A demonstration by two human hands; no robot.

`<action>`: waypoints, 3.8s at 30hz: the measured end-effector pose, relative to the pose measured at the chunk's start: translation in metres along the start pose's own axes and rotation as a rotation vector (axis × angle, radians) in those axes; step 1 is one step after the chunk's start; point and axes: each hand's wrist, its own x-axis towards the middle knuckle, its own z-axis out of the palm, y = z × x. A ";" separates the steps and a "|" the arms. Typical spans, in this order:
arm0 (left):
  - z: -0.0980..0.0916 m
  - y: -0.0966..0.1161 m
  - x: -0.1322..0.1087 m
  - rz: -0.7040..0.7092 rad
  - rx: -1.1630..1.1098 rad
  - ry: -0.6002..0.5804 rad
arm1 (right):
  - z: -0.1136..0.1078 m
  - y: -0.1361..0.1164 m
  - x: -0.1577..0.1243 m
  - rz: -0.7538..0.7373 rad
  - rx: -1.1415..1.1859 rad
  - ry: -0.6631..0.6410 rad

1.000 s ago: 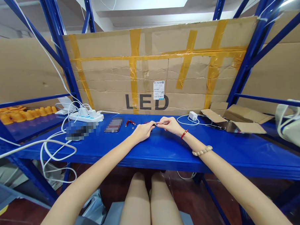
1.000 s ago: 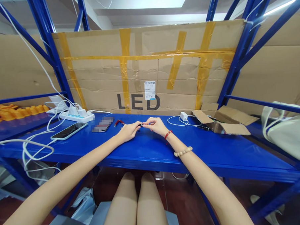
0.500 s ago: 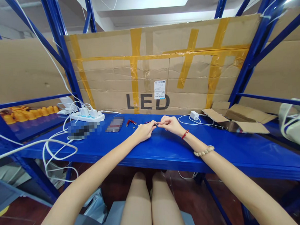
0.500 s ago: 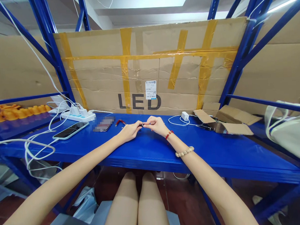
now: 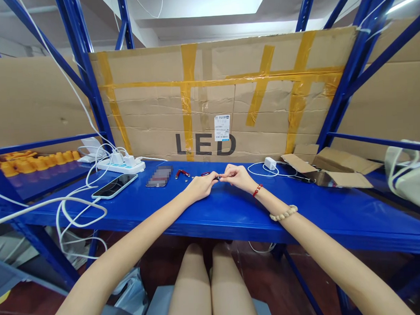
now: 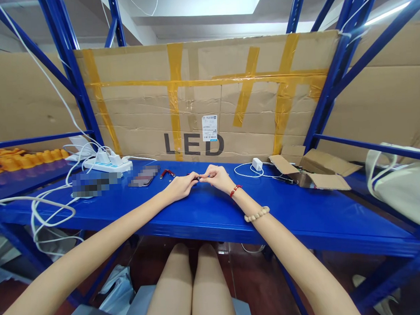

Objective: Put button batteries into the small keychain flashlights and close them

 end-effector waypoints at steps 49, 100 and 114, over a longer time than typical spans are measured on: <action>0.002 0.000 0.001 0.034 0.097 0.132 | 0.002 -0.011 -0.002 0.361 0.039 -0.076; 0.000 0.005 0.001 -0.032 0.069 0.049 | 0.001 -0.004 -0.002 0.288 -0.017 -0.116; 0.000 0.005 0.002 -0.052 0.090 0.041 | 0.000 -0.001 -0.001 0.241 -0.052 -0.097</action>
